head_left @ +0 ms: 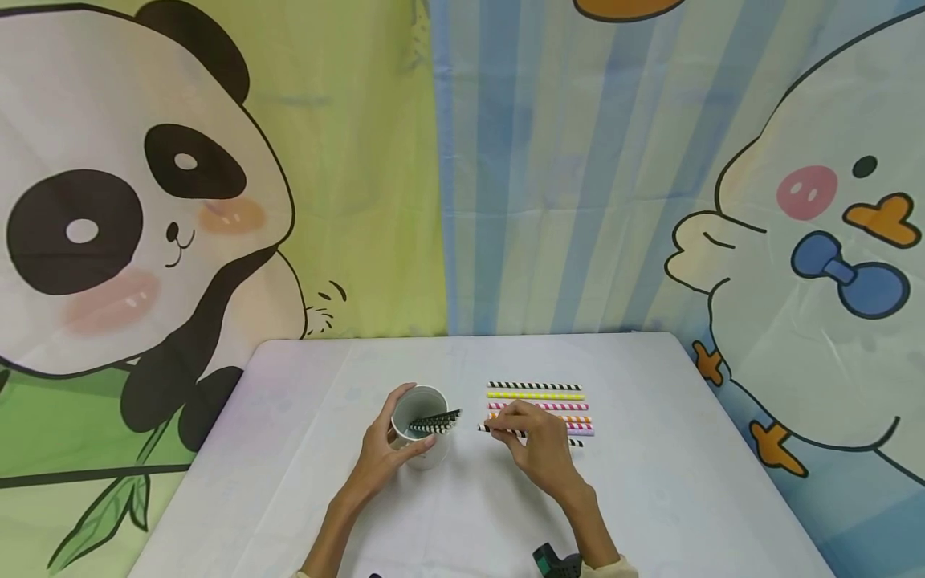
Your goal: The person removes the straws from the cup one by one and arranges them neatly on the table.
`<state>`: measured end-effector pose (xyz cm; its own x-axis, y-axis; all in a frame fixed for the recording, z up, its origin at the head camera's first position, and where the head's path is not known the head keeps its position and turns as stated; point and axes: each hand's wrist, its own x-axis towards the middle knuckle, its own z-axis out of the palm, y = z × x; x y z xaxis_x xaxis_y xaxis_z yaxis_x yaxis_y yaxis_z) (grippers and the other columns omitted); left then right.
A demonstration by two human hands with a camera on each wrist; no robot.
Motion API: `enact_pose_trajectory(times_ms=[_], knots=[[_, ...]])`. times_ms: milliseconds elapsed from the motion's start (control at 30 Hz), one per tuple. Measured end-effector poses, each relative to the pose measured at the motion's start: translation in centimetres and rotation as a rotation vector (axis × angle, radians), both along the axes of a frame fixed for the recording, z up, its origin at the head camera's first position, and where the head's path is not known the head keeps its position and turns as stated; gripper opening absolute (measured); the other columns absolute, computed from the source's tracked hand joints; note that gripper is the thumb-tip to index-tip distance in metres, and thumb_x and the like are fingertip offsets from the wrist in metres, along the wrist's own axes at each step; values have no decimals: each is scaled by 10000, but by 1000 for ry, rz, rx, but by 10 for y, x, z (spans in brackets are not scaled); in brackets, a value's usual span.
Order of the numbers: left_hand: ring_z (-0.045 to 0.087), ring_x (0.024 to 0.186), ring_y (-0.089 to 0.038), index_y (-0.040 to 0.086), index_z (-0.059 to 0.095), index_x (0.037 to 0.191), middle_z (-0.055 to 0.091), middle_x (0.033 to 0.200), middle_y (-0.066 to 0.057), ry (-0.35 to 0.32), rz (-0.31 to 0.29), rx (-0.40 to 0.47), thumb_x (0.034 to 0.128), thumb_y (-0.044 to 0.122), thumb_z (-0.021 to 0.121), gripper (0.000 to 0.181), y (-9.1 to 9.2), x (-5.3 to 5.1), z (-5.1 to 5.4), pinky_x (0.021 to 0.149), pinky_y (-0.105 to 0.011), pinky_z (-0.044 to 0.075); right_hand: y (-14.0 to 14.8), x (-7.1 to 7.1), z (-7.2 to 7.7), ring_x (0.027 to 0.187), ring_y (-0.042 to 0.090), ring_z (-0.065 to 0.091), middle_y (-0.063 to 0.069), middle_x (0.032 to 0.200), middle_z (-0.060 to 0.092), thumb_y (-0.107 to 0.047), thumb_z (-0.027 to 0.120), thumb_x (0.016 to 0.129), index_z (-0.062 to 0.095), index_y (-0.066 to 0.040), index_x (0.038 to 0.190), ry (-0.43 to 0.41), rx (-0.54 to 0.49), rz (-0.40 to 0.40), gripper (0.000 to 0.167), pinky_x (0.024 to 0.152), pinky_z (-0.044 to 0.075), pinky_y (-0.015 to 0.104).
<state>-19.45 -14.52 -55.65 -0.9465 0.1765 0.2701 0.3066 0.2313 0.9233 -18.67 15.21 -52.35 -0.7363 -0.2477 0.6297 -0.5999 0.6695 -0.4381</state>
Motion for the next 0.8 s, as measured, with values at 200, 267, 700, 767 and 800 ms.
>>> enact_pose_trajectory(times_ms=[200,267,700,767,800], knots=[[588,1383,-483,367,411,1640,588,1568,-155,11,5,-8,911,231,898,888,-1,0,-1,1153,-706,469,1,-1,-7,746,-41,613,-187,887,717,-98,986,777,895,-292,953,-10,36,-16,277,634,480,164],[586,1385,-483,371,411,1639,586,1569,-155,12,3,-5,911,231,899,888,-1,1,-1,1156,-708,463,1,-1,-10,743,-38,620,-183,882,717,-98,989,771,896,-290,948,-7,49,-20,277,629,481,173],[575,1393,-492,282,410,1662,579,1576,-162,14,3,-5,912,237,897,896,-1,-1,0,1157,-723,456,9,-6,-26,716,7,611,-178,855,711,-81,986,768,896,-270,904,-10,104,-49,250,609,454,190],[574,1395,-493,303,410,1658,577,1580,-159,13,3,-5,912,236,896,893,-1,-1,-1,1158,-721,457,10,-6,-28,709,25,605,-181,845,703,-78,986,769,896,-270,897,-16,120,-62,248,609,449,192],[573,1394,-496,308,411,1657,576,1580,-161,12,3,-3,912,235,896,892,0,-1,-1,1158,-722,457,11,-7,-30,710,30,602,-184,843,698,-76,987,770,896,-270,894,-19,128,-69,247,611,451,196]])
